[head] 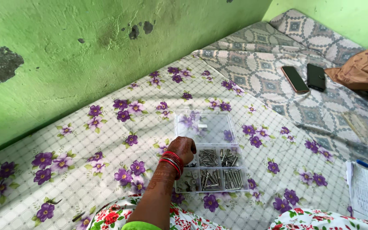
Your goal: The person sits on a bed and sorts small metal hardware components, such as screws and bolts, from a clear plastic organizer box. They pick up individual pieces, inspect them, and place them into specific compartments within the box.
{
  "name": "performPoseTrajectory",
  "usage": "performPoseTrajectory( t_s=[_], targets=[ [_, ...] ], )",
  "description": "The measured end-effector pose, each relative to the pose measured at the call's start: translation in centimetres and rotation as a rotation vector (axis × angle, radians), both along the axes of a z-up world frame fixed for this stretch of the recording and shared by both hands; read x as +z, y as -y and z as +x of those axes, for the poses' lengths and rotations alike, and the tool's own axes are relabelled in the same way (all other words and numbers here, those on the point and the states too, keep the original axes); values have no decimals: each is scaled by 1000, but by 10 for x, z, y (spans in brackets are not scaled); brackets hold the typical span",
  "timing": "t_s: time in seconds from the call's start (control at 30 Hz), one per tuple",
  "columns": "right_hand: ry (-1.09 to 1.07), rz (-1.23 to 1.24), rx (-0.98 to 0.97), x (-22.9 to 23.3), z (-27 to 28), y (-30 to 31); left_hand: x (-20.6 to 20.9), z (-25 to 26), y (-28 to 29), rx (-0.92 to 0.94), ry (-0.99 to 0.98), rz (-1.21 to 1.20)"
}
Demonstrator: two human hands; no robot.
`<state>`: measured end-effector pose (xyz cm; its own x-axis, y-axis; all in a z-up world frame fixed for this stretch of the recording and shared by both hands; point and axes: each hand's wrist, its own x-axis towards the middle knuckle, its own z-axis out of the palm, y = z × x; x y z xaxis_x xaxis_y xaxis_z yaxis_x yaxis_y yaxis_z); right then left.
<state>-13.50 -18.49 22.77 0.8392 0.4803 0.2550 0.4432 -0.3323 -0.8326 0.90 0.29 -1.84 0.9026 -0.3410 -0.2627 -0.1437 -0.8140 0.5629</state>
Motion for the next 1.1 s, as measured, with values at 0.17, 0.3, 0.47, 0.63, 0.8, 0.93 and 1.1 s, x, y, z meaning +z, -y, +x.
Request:
performPoseTrajectory(
  t_s=[0.17,0.3,0.47,0.63,0.8,0.93,1.1],
  targets=[
    [-36,-357,-24,-41,31,-15,4,2,-6,123,-9,-53],
    [-59,-592,-166,-117,75,-37,1,0,-13,198,89,-40],
    [65,-777,-294,-199,95,-40,-3,8,-11,194,59,-36],
    [206,-839,-311,-239,97,-52,-5,9,-12,221,54,-30],
    [226,-983,-270,-244,91,-63,-1,7,-14,227,58,-6],
    [161,-1066,-217,-240,94,-66,1,7,-14,237,38,-23],
    [171,-1105,-186,-239,94,-69,-1,6,-16,235,27,-26]
  ],
)
